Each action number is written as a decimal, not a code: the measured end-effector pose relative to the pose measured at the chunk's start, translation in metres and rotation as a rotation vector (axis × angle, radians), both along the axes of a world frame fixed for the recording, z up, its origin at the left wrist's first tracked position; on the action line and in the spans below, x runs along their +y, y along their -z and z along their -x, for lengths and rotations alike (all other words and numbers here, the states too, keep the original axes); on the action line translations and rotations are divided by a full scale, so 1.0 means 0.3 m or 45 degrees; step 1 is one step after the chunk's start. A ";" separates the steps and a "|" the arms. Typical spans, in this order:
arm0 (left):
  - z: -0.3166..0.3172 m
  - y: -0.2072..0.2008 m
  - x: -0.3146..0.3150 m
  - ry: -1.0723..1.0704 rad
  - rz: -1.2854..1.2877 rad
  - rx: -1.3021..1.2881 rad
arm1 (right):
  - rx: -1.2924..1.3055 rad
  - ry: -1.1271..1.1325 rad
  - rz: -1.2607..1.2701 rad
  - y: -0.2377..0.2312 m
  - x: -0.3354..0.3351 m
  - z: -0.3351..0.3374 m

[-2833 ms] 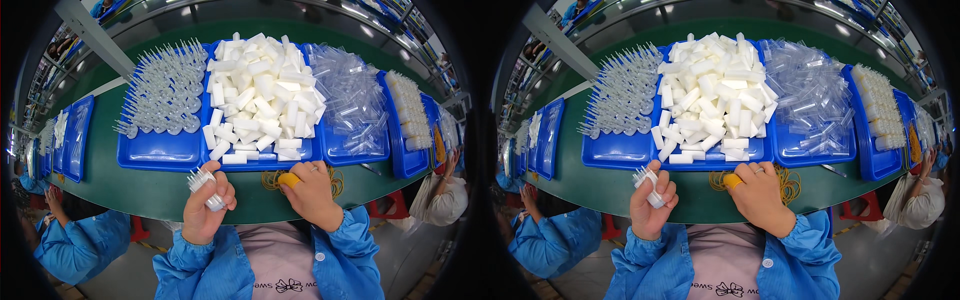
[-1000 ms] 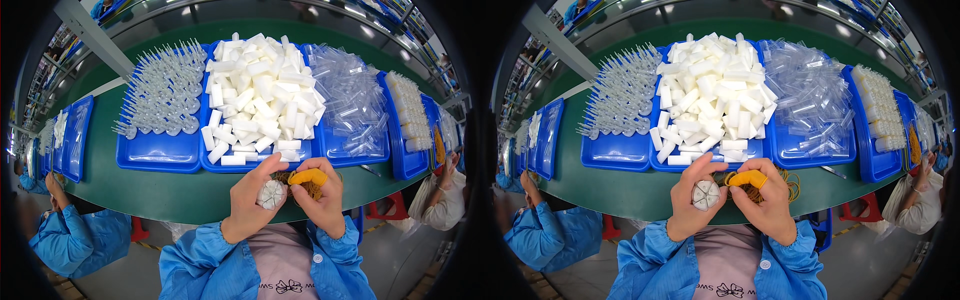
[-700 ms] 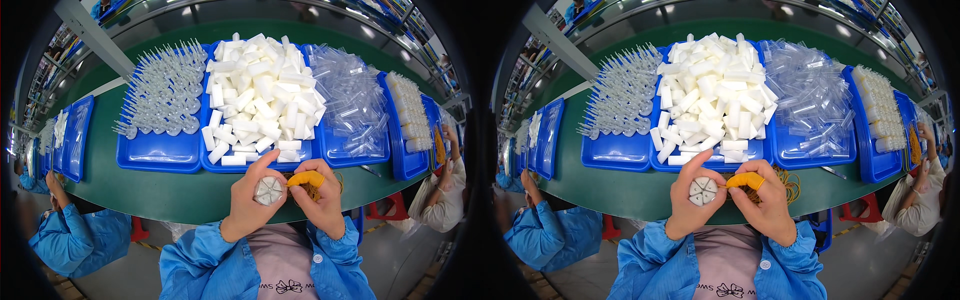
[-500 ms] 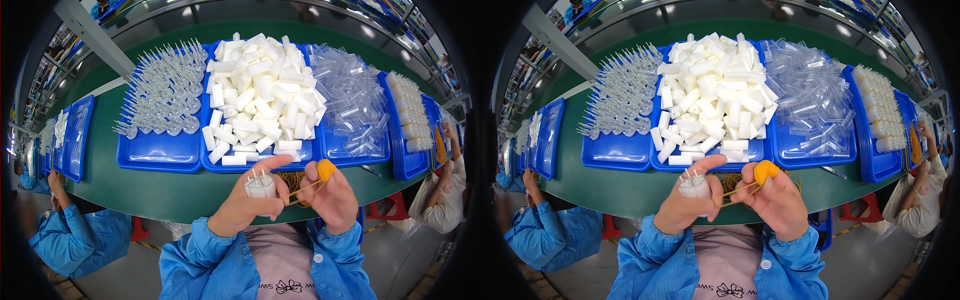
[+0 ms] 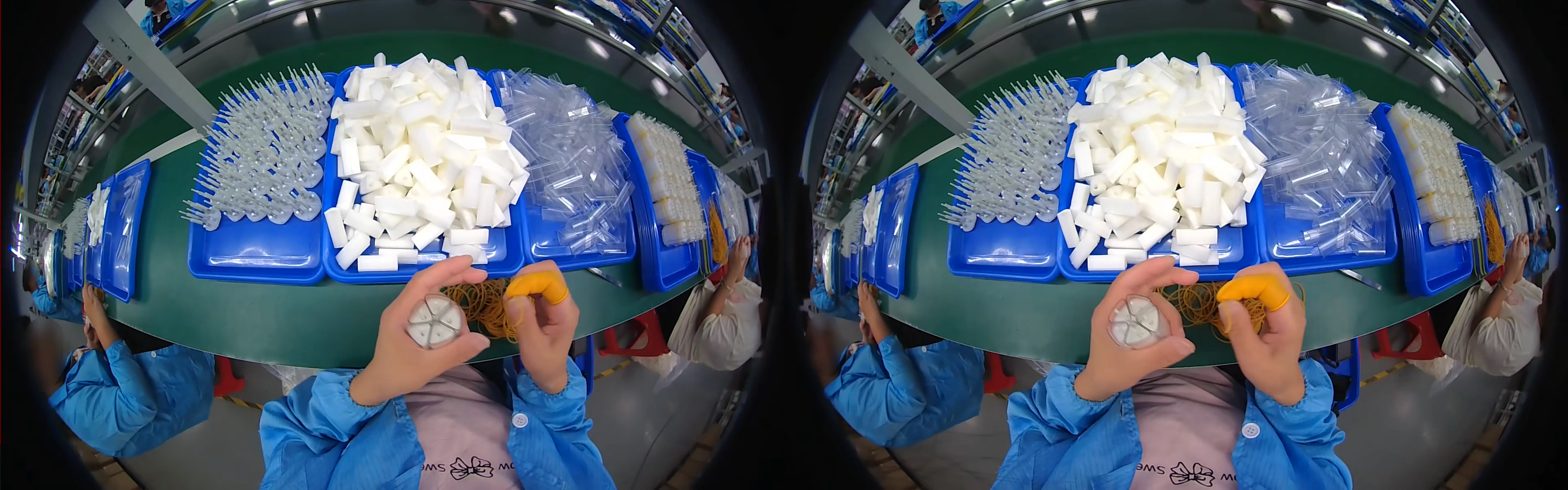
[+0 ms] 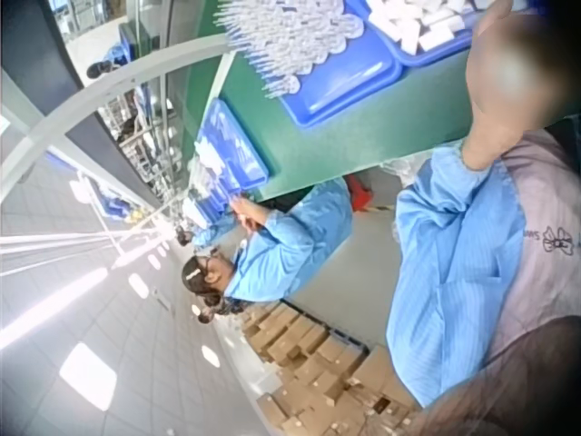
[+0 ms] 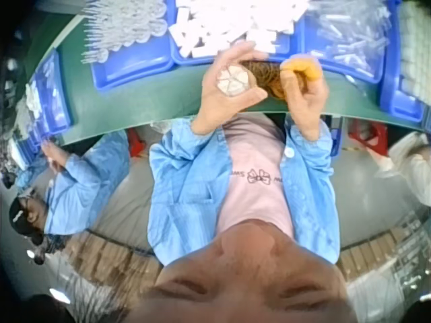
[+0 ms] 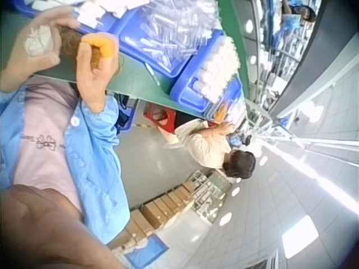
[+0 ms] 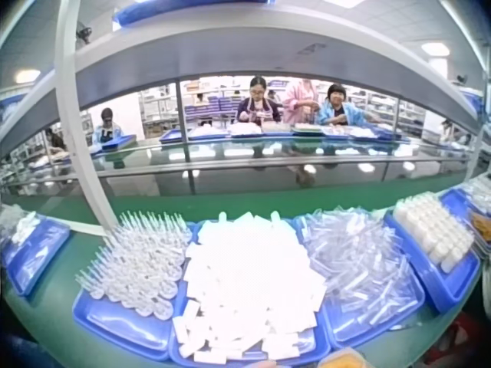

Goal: The person inserts white foam plugs into clear plastic tubes and secures them with yellow rubber bands. The person works at a green table with blue trays containing the components and finished items.

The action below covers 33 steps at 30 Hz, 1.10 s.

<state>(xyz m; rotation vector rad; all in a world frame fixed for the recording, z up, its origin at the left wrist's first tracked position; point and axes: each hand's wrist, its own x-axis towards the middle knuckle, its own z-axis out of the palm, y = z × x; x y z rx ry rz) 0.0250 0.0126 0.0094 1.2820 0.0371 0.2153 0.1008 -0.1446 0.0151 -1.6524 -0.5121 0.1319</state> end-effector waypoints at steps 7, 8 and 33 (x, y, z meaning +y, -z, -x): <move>0.002 0.011 -0.040 -0.094 -0.222 -0.021 | -0.505 0.033 0.308 -0.016 0.037 0.022; 0.000 0.003 -0.039 -0.086 -0.216 0.015 | -0.514 0.004 0.305 -0.013 0.037 0.018; -0.027 -0.007 -0.003 0.474 1.109 0.355 | 1.120 -0.636 -0.977 0.036 -0.026 -0.038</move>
